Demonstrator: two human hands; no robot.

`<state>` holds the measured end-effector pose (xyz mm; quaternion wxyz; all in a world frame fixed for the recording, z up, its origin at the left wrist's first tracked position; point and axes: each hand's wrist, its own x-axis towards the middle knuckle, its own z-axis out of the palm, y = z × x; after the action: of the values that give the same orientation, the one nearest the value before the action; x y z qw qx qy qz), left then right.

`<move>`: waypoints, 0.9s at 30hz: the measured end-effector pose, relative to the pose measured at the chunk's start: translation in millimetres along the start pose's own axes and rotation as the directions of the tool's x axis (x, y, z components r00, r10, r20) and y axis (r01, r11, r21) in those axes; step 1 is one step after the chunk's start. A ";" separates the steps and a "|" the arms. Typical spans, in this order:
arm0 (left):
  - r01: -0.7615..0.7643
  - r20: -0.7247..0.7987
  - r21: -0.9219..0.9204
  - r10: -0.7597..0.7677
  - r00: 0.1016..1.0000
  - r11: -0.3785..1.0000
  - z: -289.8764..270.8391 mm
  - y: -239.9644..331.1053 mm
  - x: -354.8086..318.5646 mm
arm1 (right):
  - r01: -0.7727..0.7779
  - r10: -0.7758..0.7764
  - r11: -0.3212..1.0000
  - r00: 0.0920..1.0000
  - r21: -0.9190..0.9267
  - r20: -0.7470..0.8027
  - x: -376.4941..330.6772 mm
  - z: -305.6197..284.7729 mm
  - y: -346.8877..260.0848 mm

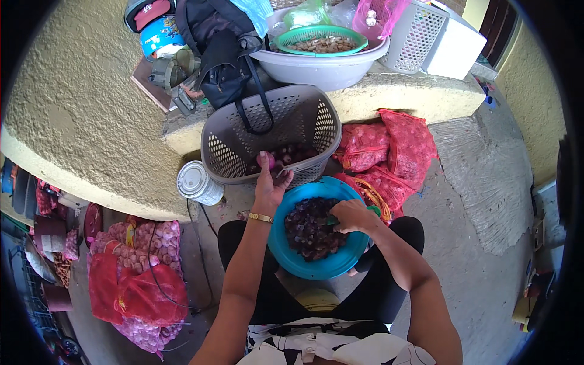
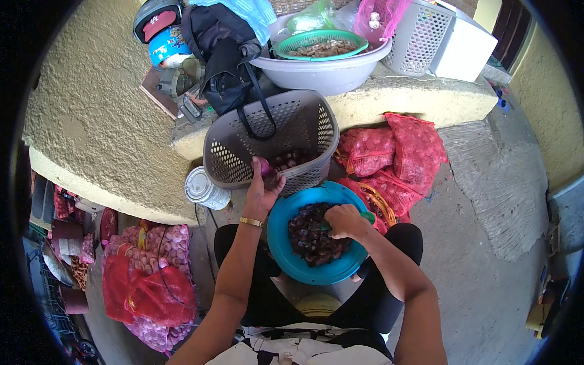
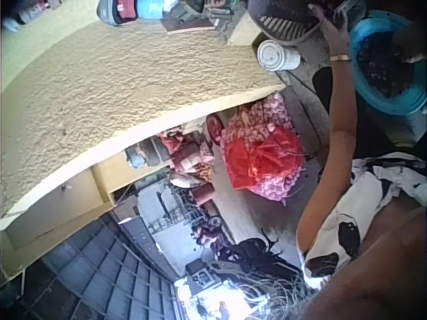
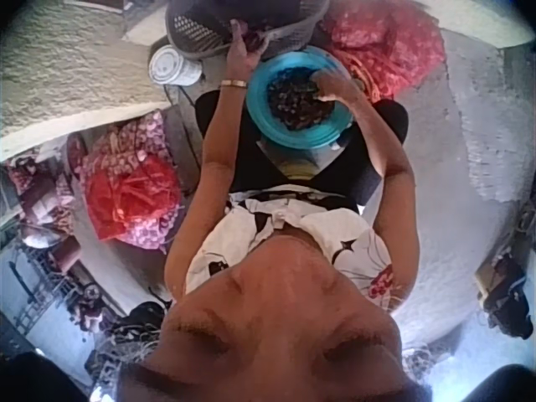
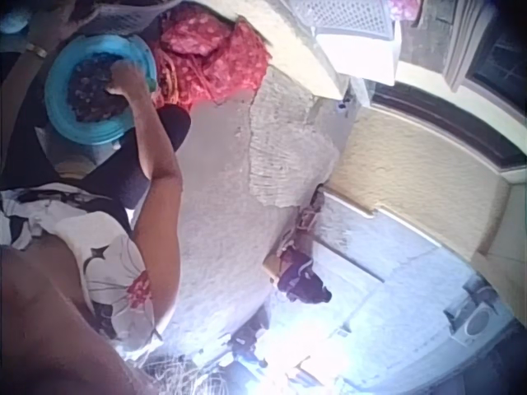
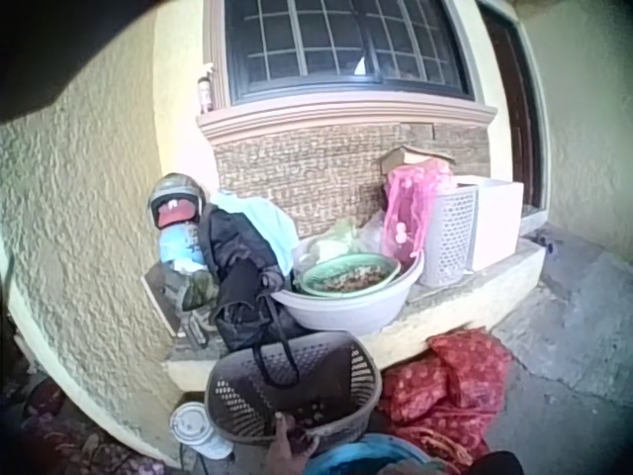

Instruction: The person peels onions using a small green tool, dropping the skins into a blue bowl and placing the peeled onions into a grey basket.

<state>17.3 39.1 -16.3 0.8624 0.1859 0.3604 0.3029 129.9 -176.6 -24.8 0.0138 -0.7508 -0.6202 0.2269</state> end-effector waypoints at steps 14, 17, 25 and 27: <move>0.135 0.363 0.192 -0.199 0.911 0.972 0.8 0.5 -17.9 | -0.124 0.116 0.985 0.991 0.118 0.072 15.3 13.6 8.9; 0.153 0.407 0.199 -0.223 0.886 0.968 0.6 -4.3 -18.8 | -0.146 0.145 0.987 0.989 0.068 0.021 34.4 41.4 35.0; 0.134 0.461 0.313 -0.274 0.844 0.940 5.9 -14.3 -30.9 | -0.387 0.489 0.821 0.856 0.420 -0.167 63.9 66.0 84.9; 0.158 0.461 0.316 -0.297 0.836 0.935 10.1 -19.2 -32.1 | -0.499 0.623 0.740 0.760 0.451 -0.182 57.8 85.4 114.1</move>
<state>14.3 2.7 -3.5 0.9233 0.3274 0.1806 0.0876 212.2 -170.9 -154.6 0.1878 -0.9134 -0.2946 0.2089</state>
